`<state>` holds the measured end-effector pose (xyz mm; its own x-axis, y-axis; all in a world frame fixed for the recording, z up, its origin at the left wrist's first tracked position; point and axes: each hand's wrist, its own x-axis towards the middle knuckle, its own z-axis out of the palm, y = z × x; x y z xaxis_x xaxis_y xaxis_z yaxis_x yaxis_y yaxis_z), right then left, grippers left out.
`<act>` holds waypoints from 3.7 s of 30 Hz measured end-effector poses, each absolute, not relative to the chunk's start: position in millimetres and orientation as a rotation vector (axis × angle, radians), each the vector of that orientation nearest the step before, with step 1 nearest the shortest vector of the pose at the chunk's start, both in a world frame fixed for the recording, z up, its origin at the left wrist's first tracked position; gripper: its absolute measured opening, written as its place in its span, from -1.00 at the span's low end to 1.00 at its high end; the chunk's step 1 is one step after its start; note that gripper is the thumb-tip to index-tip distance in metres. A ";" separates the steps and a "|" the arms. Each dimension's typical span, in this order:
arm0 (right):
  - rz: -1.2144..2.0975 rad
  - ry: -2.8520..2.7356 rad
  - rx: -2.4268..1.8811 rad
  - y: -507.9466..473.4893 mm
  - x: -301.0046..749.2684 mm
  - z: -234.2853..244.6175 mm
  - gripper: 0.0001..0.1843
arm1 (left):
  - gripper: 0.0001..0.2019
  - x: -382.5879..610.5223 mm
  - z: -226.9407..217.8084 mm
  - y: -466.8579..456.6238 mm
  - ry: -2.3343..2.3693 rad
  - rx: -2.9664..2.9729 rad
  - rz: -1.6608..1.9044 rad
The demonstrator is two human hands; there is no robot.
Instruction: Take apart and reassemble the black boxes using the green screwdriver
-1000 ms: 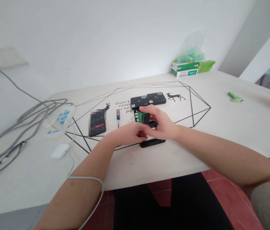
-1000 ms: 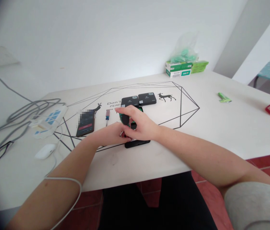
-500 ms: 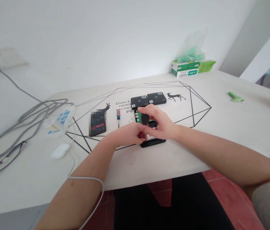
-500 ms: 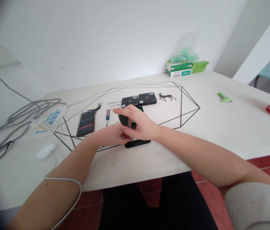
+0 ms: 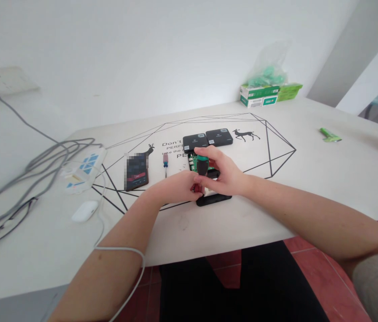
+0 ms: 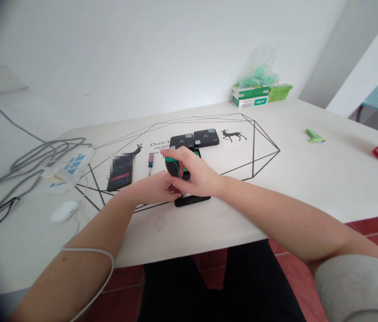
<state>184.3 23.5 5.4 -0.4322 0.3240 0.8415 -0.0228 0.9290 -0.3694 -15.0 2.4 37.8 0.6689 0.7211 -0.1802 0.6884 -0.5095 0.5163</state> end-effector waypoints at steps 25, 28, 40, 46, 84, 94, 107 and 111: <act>0.344 -1.986 -0.212 22.0 185.0 8.1 -0.36 | -0.91 -11.2 46.4 -4.1 1.068 2.232 0.042; 0.312 -1.992 -0.228 22.3 185.0 8.0 -0.37 | -0.93 -12.0 45.6 -3.4 1.068 2.237 0.047; 0.315 -1.997 -0.239 23.8 186.2 8.5 -0.37 | -0.93 -8.9 48.6 -3.5 1.095 2.271 0.013; 0.296 -1.979 -0.225 25.2 186.4 7.5 -0.35 | -0.91 -8.3 49.9 -4.5 1.088 2.252 0.025; 0.715 -1.981 -0.180 17.0 187.6 15.5 -0.44 | -0.87 -13.0 41.4 0.5 1.021 2.331 0.045; 0.613 -1.864 -0.238 22.9 180.9 7.7 -0.50 | -0.87 -13.4 39.4 -0.7 1.072 2.244 0.094; 0.735 -1.792 -0.165 14.2 181.4 14.0 -0.62 | -0.92 -13.5 40.1 0.2 1.103 2.288 0.067; 0.641 -1.787 -0.203 19.7 176.5 8.7 -0.64 | -0.90 -14.6 36.0 1.5 1.082 2.280 0.079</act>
<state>176.5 19.7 8.7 -0.3170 0.4492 0.8353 -0.1844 0.8347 -0.5189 -14.6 1.5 36.0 0.6646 0.7210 -0.1962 0.6847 -0.4824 0.5463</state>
